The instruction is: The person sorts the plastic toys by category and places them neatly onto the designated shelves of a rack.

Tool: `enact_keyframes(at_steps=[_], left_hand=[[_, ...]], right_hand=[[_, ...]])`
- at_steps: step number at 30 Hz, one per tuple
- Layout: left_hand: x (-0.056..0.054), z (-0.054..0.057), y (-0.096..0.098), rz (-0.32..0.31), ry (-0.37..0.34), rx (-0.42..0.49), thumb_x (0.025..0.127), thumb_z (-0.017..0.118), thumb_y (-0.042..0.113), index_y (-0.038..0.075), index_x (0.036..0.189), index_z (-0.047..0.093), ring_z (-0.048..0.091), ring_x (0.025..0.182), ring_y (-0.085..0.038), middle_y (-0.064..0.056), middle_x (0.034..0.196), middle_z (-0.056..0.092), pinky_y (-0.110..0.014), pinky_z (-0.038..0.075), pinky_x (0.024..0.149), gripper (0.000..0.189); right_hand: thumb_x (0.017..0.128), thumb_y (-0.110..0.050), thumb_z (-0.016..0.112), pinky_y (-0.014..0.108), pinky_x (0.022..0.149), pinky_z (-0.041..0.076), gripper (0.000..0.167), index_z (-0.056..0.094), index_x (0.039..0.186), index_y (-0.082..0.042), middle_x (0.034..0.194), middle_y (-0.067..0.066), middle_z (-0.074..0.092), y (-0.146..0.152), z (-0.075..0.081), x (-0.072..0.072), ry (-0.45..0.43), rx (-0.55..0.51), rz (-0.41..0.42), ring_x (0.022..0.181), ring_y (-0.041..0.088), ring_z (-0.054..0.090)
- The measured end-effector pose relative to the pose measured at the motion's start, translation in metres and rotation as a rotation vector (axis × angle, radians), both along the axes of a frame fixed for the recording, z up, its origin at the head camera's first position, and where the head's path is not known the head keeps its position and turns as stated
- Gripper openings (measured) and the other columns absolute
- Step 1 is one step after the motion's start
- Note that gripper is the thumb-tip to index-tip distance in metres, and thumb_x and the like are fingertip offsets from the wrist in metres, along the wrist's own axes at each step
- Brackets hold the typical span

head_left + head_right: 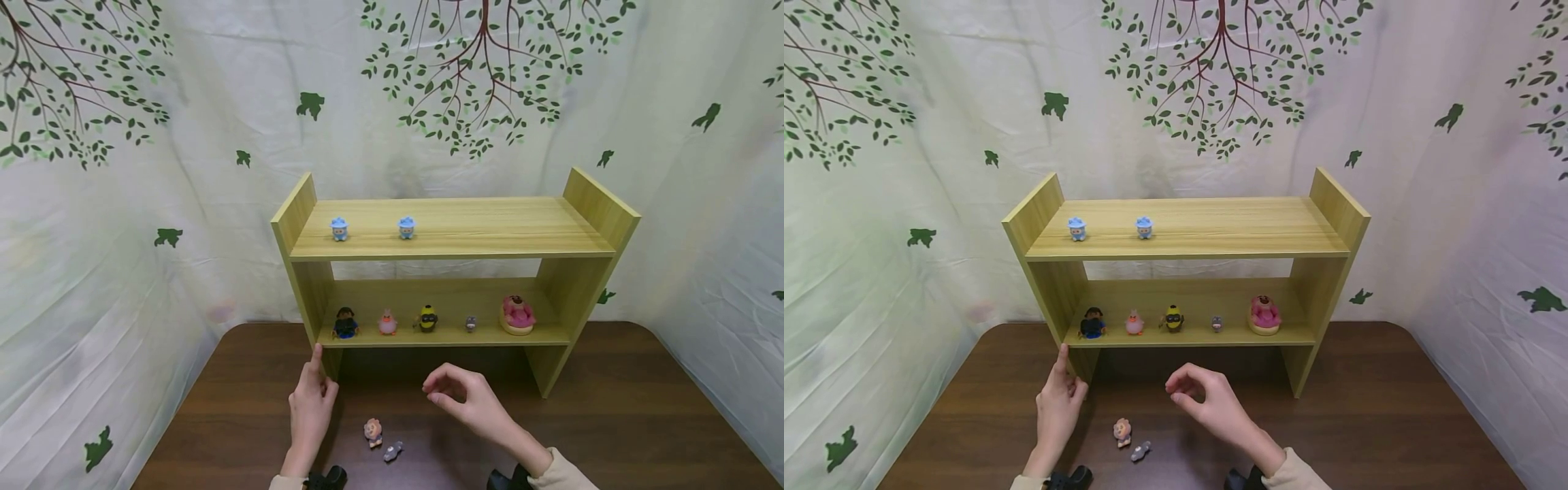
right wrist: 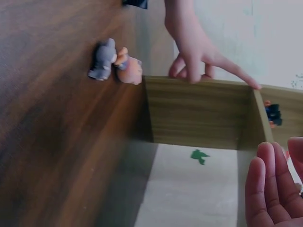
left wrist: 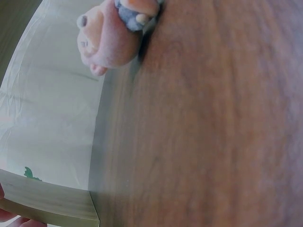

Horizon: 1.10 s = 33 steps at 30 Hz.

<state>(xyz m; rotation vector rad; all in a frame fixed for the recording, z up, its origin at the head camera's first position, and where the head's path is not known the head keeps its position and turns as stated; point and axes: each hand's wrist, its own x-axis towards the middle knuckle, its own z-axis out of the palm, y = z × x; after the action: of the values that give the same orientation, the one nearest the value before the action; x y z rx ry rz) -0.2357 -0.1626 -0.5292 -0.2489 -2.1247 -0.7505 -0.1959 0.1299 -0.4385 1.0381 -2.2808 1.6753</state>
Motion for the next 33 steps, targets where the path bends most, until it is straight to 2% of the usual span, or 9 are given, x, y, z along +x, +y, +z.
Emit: enact_keyframes(at_steps=[9, 16, 21, 26, 33], left_hand=[[0.0, 0.0, 0.0, -0.003, -0.002, -0.008, 0.073, 0.061, -0.015, 0.025, 0.151, 0.026, 0.032, 0.054, -0.008, -0.007, 0.077, 0.043, -0.027, 0.028, 0.048, 0.095], [0.0, 0.0, 0.0, -0.003, 0.001, -0.009, 0.073, 0.061, -0.015, 0.025, 0.151, 0.026, 0.032, 0.055, -0.008, -0.008, 0.077, 0.043, -0.028, 0.029, 0.048, 0.095], [0.0, 0.0, 0.0, -0.004, 0.0, -0.009, 0.073, 0.061, -0.015, 0.025, 0.151, 0.026, 0.031, 0.054, -0.008, -0.008, 0.077, 0.043, -0.028, 0.028, 0.048, 0.095], [0.0, -0.001, 0.0, -0.007, -0.003, -0.012, 0.073, 0.061, -0.015, 0.025, 0.152, 0.025, 0.031, 0.054, -0.008, -0.007, 0.077, 0.043, -0.027, 0.027, 0.048, 0.095], [-0.001, -0.001, 0.0, -0.01, -0.001, -0.012, 0.073, 0.061, -0.015, 0.025, 0.151, 0.025, 0.032, 0.055, -0.008, -0.007, 0.077, 0.043, -0.028, 0.028, 0.048, 0.095]], right_hand=[[0.087, -0.002, 0.065, 0.032, 0.071, 0.053, 0.013, 0.065, 0.098, -0.008, 0.092, 0.003, 0.065, -0.005, -0.023, 0.001, -0.004, -0.001, 0.021, 0.081, 0.015, 0.064], [0.085, 0.002, 0.065, 0.03, 0.069, 0.053, 0.015, 0.064, 0.099, -0.004, 0.091, 0.014, 0.065, -0.01, -0.037, 0.005, -0.031, -0.001, 0.039, 0.081, 0.016, 0.064], [0.085, 0.003, 0.065, 0.03, 0.068, 0.053, 0.015, 0.064, 0.099, -0.003, 0.092, 0.016, 0.064, -0.014, -0.048, 0.006, -0.076, 0.018, 0.055, 0.081, 0.017, 0.064], [0.084, 0.006, 0.065, 0.028, 0.07, 0.052, 0.019, 0.064, 0.1, -0.004, 0.095, 0.017, 0.064, -0.018, -0.057, 0.006, -0.132, 0.063, 0.078, 0.084, 0.01, 0.062], [0.083, 0.005, 0.067, 0.026, 0.069, 0.052, 0.019, 0.064, 0.099, -0.004, 0.097, 0.013, 0.065, -0.023, -0.07, 0.006, -0.169, 0.114, 0.096, 0.085, 0.023, 0.064]])
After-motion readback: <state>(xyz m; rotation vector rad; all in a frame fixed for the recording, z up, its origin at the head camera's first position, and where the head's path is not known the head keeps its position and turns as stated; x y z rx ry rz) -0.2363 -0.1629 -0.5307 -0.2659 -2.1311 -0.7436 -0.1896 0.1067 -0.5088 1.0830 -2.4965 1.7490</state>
